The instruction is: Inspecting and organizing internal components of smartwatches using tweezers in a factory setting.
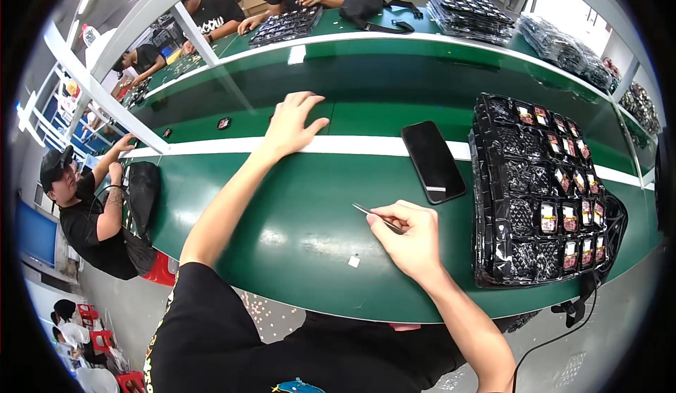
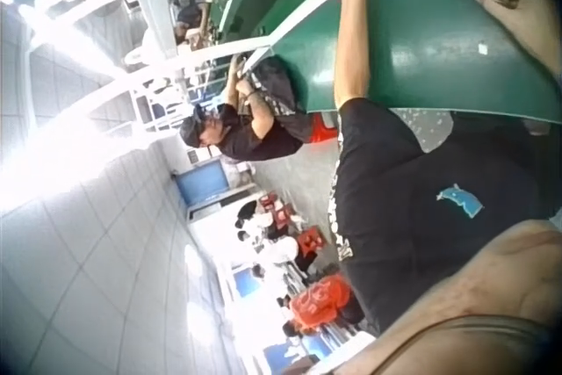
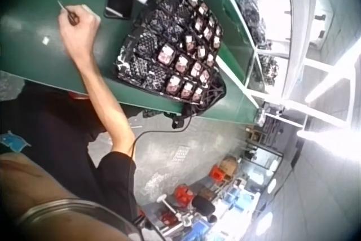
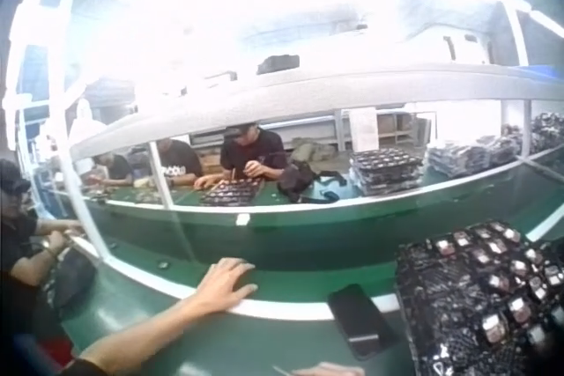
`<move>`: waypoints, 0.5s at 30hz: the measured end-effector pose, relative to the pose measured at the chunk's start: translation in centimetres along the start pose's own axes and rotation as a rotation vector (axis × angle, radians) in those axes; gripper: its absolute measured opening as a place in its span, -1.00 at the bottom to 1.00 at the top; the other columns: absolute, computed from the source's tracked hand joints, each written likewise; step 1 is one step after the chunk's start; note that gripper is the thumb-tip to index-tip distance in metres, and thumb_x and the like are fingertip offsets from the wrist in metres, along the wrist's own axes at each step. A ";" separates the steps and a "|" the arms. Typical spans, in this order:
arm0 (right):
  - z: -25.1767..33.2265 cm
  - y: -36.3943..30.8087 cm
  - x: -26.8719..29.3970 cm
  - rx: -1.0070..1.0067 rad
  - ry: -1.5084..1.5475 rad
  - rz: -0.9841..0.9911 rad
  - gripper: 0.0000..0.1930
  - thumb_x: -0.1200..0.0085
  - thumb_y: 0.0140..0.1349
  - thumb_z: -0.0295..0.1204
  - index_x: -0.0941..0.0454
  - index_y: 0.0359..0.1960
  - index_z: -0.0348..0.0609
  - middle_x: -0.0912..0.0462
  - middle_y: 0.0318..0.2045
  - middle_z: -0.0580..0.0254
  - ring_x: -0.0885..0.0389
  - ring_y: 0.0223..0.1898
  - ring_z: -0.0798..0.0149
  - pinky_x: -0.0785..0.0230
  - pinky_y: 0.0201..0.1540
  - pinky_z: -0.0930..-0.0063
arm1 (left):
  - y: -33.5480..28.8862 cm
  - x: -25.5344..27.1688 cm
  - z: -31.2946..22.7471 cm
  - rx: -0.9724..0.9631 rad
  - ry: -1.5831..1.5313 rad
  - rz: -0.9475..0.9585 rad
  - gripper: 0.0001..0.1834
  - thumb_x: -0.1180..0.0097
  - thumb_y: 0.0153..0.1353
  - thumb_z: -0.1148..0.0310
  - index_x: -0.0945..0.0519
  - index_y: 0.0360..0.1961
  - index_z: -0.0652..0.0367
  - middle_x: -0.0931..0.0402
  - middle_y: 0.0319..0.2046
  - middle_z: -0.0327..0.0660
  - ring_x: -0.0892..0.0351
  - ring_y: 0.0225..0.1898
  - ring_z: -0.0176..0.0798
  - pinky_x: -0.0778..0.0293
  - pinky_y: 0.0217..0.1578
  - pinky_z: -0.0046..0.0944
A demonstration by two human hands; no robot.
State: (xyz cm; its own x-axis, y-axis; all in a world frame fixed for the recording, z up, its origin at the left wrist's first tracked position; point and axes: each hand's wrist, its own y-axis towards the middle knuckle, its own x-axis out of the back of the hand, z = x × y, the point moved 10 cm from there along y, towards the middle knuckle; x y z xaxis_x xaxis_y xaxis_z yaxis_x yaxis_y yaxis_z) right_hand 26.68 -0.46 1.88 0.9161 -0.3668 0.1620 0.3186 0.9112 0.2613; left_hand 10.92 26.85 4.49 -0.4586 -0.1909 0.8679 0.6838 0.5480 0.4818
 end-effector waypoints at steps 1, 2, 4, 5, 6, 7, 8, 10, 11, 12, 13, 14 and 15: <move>-0.3 0.1 -0.1 -0.004 0.003 0.006 -0.86 -0.42 0.27 -0.57 -0.85 -0.18 -0.38 -0.69 -0.51 0.26 -0.50 -0.52 0.54 -0.30 -0.45 0.51 | -1.6 1.0 2.1 0.073 0.087 -0.085 -0.44 -0.45 0.37 0.14 -0.66 0.31 0.15 -0.61 0.29 -0.02 -0.50 0.40 0.14 -0.47 0.38 0.07; -0.4 0.1 -0.1 -0.015 -0.011 0.007 -0.86 -0.42 0.27 -0.58 -0.85 -0.18 -0.38 -0.68 -0.52 0.28 -0.48 -0.52 0.55 -0.28 -0.46 0.52 | -2.6 1.4 4.0 0.122 0.087 -0.101 -0.45 -0.43 0.38 0.13 -0.66 0.30 0.15 -0.62 0.26 -0.02 -0.52 0.37 0.12 -0.47 0.35 0.07; -0.1 0.1 -0.2 -0.010 -0.021 0.012 -0.87 -0.43 0.28 -0.58 -0.86 -0.18 -0.38 -0.65 -0.55 0.30 -0.45 -0.53 0.56 -0.23 -0.47 0.53 | -4.3 2.3 7.1 0.252 0.016 -0.080 -0.47 -0.42 0.40 0.13 -0.66 0.27 0.18 -0.64 0.17 -0.02 -0.57 0.28 0.09 -0.51 0.28 0.04; 0.0 0.0 -0.4 -0.015 -0.019 0.025 -0.87 -0.43 0.28 -0.58 -0.86 -0.18 -0.38 -0.65 -0.55 0.30 -0.45 -0.53 0.56 -0.23 -0.47 0.53 | -5.0 2.1 8.6 0.329 -0.063 -0.043 -0.48 -0.41 0.41 0.14 -0.66 0.26 0.21 -0.66 0.11 -0.01 -0.62 0.22 0.08 -0.54 0.24 0.01; 0.0 0.0 -0.2 -0.024 -0.023 0.018 -0.87 -0.43 0.29 -0.58 -0.86 -0.18 -0.38 -0.64 -0.55 0.31 -0.45 -0.53 0.57 -0.23 -0.47 0.53 | -4.9 2.5 8.3 0.277 -0.098 -0.079 -0.54 -0.40 0.44 0.22 -0.65 0.24 0.25 -0.67 0.03 -0.02 -0.66 0.12 0.05 -0.58 0.18 -0.03; -0.1 0.0 -0.1 -0.033 -0.026 0.013 -0.87 -0.44 0.29 -0.58 -0.86 -0.17 -0.38 -0.64 -0.55 0.31 -0.45 -0.53 0.57 -0.23 -0.47 0.53 | -4.8 2.5 8.5 0.288 -0.100 -0.077 -0.54 -0.40 0.44 0.22 -0.65 0.24 0.25 -0.67 0.03 -0.02 -0.66 0.12 0.05 -0.58 0.18 -0.03; -0.1 0.0 -0.1 -0.026 -0.030 0.008 -0.87 -0.45 0.30 -0.57 -0.86 -0.17 -0.37 -0.63 -0.54 0.32 -0.45 -0.52 0.58 -0.22 -0.47 0.54 | -4.6 2.4 8.5 0.267 -0.148 -0.058 -0.56 -0.39 0.44 0.27 -0.65 0.24 0.25 -0.66 0.01 -0.02 -0.66 0.11 0.04 -0.58 0.19 -0.03; -0.5 0.0 0.3 -0.030 -0.025 -0.007 -0.87 -0.45 0.30 -0.57 -0.86 -0.16 -0.37 -0.64 -0.53 0.33 -0.45 -0.51 0.58 -0.23 -0.46 0.56 | -4.0 2.1 6.0 0.195 -0.251 -0.034 -0.58 -0.39 0.44 0.36 -0.64 0.24 0.26 -0.64 0.00 -0.02 -0.64 0.10 0.04 -0.56 0.19 -0.03; -0.6 0.0 0.6 -0.026 -0.014 -0.026 -0.87 -0.45 0.31 -0.58 -0.87 -0.15 -0.37 -0.65 -0.52 0.34 -0.46 -0.50 0.59 -0.23 -0.46 0.57 | -4.2 2.3 4.6 0.199 -0.264 -0.028 -0.58 -0.39 0.44 0.36 -0.64 0.24 0.26 -0.64 0.00 -0.02 -0.64 0.10 0.04 -0.56 0.19 -0.03; -0.6 0.0 0.6 -0.069 0.026 -0.031 -0.88 -0.44 0.34 -0.58 -0.87 -0.14 -0.37 -0.68 -0.48 0.37 -0.46 -0.48 0.63 -0.24 -0.45 0.62 | -4.7 3.0 1.3 0.100 -0.321 0.020 -0.56 -0.40 0.42 0.38 -0.65 0.27 0.24 -0.64 0.02 -0.03 -0.64 0.08 0.02 -0.56 0.19 -0.04; -1.1 0.1 0.6 -0.090 0.019 -0.036 -0.88 -0.44 0.34 -0.58 -0.87 -0.14 -0.37 -0.68 -0.48 0.37 -0.46 -0.48 0.63 -0.24 -0.45 0.62 | -5.2 3.2 -2.1 -0.005 -0.385 0.075 -0.53 -0.41 0.40 0.39 -0.65 0.30 0.22 -0.63 0.04 -0.03 -0.64 0.06 -0.01 -0.56 0.18 -0.04; -1.4 0.1 0.7 -0.106 0.038 -0.056 -0.88 -0.43 0.36 -0.59 -0.87 -0.13 -0.37 -0.68 -0.46 0.38 -0.47 -0.47 0.65 -0.24 -0.45 0.64 | -6.3 3.1 -5.0 -0.081 -0.402 0.117 -0.53 -0.42 0.40 0.38 -0.67 0.30 0.18 -0.61 0.05 -0.06 -0.63 0.06 -0.01 -0.55 0.18 -0.03; -1.4 0.0 0.9 -0.120 0.062 -0.072 -0.89 -0.42 0.37 -0.59 -0.87 -0.12 -0.38 -0.69 -0.44 0.39 -0.48 -0.46 0.67 -0.25 -0.44 0.67 | -7.4 3.6 -7.8 -0.155 -0.413 0.157 -0.52 -0.42 0.39 0.38 -0.68 0.31 0.13 -0.59 0.06 -0.08 -0.62 0.06 -0.01 -0.55 0.17 -0.03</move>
State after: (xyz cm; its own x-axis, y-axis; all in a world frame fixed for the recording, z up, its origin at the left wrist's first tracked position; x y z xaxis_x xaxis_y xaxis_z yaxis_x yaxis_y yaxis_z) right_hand 27.82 -0.54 0.72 0.9019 -0.4230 0.0872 0.4073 0.9002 0.1544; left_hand 8.65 15.81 4.98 -0.5093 0.2423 0.8258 0.8251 0.4102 0.3885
